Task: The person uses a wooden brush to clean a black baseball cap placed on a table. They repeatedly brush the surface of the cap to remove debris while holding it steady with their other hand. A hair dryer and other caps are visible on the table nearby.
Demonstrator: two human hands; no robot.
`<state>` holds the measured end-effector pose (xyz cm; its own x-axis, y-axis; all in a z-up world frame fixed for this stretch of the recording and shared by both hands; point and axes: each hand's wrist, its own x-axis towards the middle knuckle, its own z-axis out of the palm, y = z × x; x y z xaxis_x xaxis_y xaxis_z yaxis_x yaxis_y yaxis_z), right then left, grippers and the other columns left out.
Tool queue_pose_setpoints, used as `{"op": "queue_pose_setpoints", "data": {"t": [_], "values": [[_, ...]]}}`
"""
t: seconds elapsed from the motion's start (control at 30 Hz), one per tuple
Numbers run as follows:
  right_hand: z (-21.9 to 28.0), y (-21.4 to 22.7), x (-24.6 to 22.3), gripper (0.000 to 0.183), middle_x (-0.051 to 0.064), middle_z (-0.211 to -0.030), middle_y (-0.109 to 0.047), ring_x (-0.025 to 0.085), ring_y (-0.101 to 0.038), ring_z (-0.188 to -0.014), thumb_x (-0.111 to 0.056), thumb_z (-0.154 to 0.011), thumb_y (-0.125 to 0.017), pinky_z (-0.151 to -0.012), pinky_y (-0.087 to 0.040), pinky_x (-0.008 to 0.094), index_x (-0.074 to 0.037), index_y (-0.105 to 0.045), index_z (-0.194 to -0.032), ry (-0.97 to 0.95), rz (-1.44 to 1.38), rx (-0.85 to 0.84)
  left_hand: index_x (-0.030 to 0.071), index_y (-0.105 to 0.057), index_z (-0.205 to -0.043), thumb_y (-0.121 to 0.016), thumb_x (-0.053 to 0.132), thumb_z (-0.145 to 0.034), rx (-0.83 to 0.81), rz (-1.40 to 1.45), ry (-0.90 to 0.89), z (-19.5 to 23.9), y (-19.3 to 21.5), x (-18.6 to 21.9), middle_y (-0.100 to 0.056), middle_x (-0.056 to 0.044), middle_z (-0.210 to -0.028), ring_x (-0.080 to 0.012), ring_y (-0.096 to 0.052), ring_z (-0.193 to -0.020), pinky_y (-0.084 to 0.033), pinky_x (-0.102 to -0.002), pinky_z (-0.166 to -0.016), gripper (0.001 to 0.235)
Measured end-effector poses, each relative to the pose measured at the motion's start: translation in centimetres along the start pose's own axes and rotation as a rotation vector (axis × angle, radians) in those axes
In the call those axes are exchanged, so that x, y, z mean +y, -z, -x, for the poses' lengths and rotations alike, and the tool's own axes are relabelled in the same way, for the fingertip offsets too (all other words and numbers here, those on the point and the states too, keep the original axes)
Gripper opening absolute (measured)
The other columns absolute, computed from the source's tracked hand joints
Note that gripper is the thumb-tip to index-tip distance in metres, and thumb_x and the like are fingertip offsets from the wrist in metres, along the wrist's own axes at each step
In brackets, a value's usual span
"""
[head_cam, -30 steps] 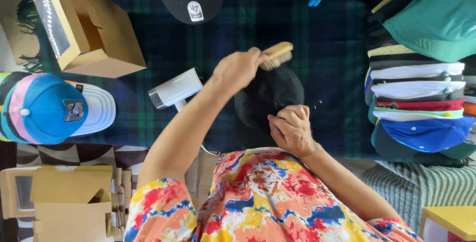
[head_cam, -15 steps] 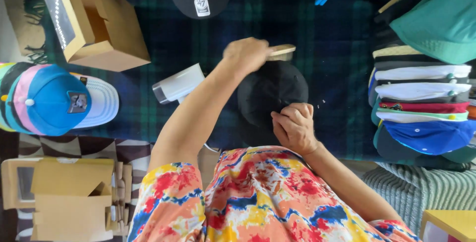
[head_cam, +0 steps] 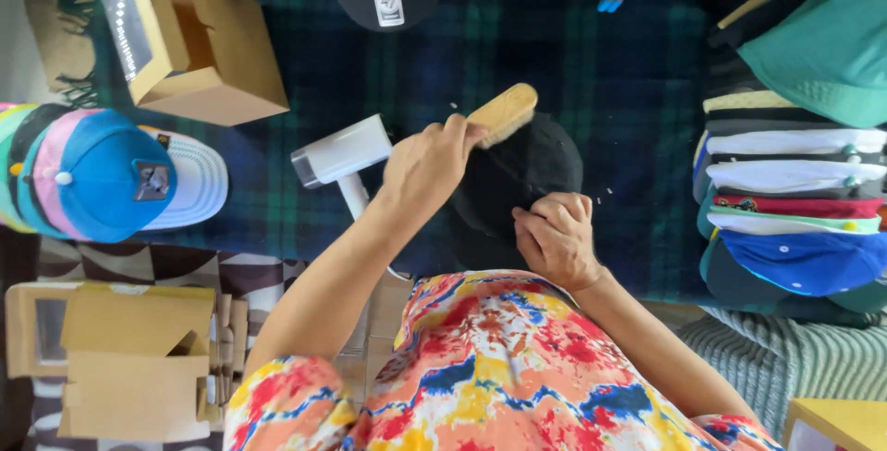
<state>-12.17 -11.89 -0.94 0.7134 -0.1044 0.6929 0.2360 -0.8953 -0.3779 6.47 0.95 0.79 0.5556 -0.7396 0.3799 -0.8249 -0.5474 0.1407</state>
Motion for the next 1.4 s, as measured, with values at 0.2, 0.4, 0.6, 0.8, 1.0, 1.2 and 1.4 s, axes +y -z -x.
{"op": "queue_pose_setpoints", "data": {"t": [0.2, 0.4, 0.6, 0.8, 1.0, 1.2, 1.4], "values": [[0.3, 0.1, 0.2, 0.011, 0.008, -0.093, -0.060, 0.029, -0.058, -0.084, -0.011, -0.091, -0.071, -0.078, -0.044, 0.042, -0.007, -0.076, -0.101, 0.003, -0.001, -0.056, 0.015, -0.059, -0.090, -0.053, 0.044, -0.101, -0.117, 0.249, -0.135, 1.9, 1.3, 2.7, -0.058, -0.005, -0.069, -0.0307, -0.068, -0.055, -0.054, -0.042, -0.048, 0.032], [0.7, 0.0, 0.3, 0.011, 0.005, -0.089, -0.059, 0.027, -0.059, -0.086, -0.009, -0.092, -0.068, -0.077, -0.043, 0.040, -0.007, -0.077, -0.098, 0.027, -0.037, -0.001, 0.007, -0.056, -0.093, -0.038, 0.030, -0.112, -0.356, 0.114, 0.245, 9.8, -8.6, -4.3, -0.062, -0.010, -0.063, -0.0335, -0.071, -0.054, -0.057, -0.040, -0.050, 0.035], [0.4, -0.5, 0.6, 0.009, 0.006, -0.089, -0.058, 0.027, -0.058, -0.086, -0.011, -0.093, -0.069, -0.078, -0.043, 0.039, -0.007, -0.077, -0.096, 0.020, -0.022, -0.005, 0.011, -0.053, -0.108, -0.027, 0.052, -0.110, -0.643, 0.407, 0.746, 7.5, -1.3, -1.4, -0.070, -0.025, -0.079, -0.0489, -0.074, -0.080, -0.059, -0.056, -0.068, 0.048], [0.9, -0.3, 0.9, 0.010, 0.005, -0.092, -0.059, 0.029, -0.059, -0.094, -0.012, -0.091, -0.072, -0.083, -0.043, 0.042, -0.007, -0.078, -0.098, 0.018, -0.007, -0.062, 0.016, -0.060, -0.092, -0.044, 0.050, -0.107, -0.139, 0.125, 0.240, 4.9, 1.2, -0.3, -0.062, 0.000, -0.061, -0.0216, -0.069, -0.056, -0.053, -0.030, -0.048, 0.041], [0.6, 0.2, 0.3, 0.012, 0.006, -0.097, -0.061, 0.036, -0.061, -0.112, -0.018, -0.092, -0.072, -0.099, -0.042, 0.051, -0.008, -0.077, -0.098, -0.036, 0.008, -0.080, 0.010, -0.068, -0.109, -0.058, 0.037, -0.102, -0.037, 0.352, -0.084, 1.2, 3.7, 0.7, -0.069, -0.009, -0.076, -0.0271, -0.072, -0.067, -0.057, -0.034, -0.056, 0.029], [0.8, -0.1, 1.2, 0.009, 0.005, -0.093, -0.057, 0.033, -0.062, -0.111, -0.015, -0.090, -0.072, -0.101, -0.041, 0.053, -0.009, -0.076, -0.094, -0.015, 0.011, -0.080, 0.010, -0.068, -0.103, -0.040, 0.046, -0.108, -0.402, 0.386, 0.281, -0.4, -5.1, -3.4, -0.071, -0.015, -0.072, -0.0363, -0.074, -0.067, -0.060, -0.047, -0.058, 0.046], [-0.1, -0.1, 1.5, 0.018, 0.005, -0.101, -0.057, 0.029, -0.061, -0.103, -0.021, -0.088, -0.074, -0.093, -0.045, 0.048, -0.010, -0.077, -0.101, -0.062, 0.037, -0.080, 0.009, -0.067, -0.109, -0.039, 0.045, -0.106, -0.671, 0.327, 0.375, -6.3, 1.0, -2.9, -0.073, -0.021, -0.089, -0.0436, -0.074, -0.087, -0.058, -0.056, -0.076, 0.046]]}}
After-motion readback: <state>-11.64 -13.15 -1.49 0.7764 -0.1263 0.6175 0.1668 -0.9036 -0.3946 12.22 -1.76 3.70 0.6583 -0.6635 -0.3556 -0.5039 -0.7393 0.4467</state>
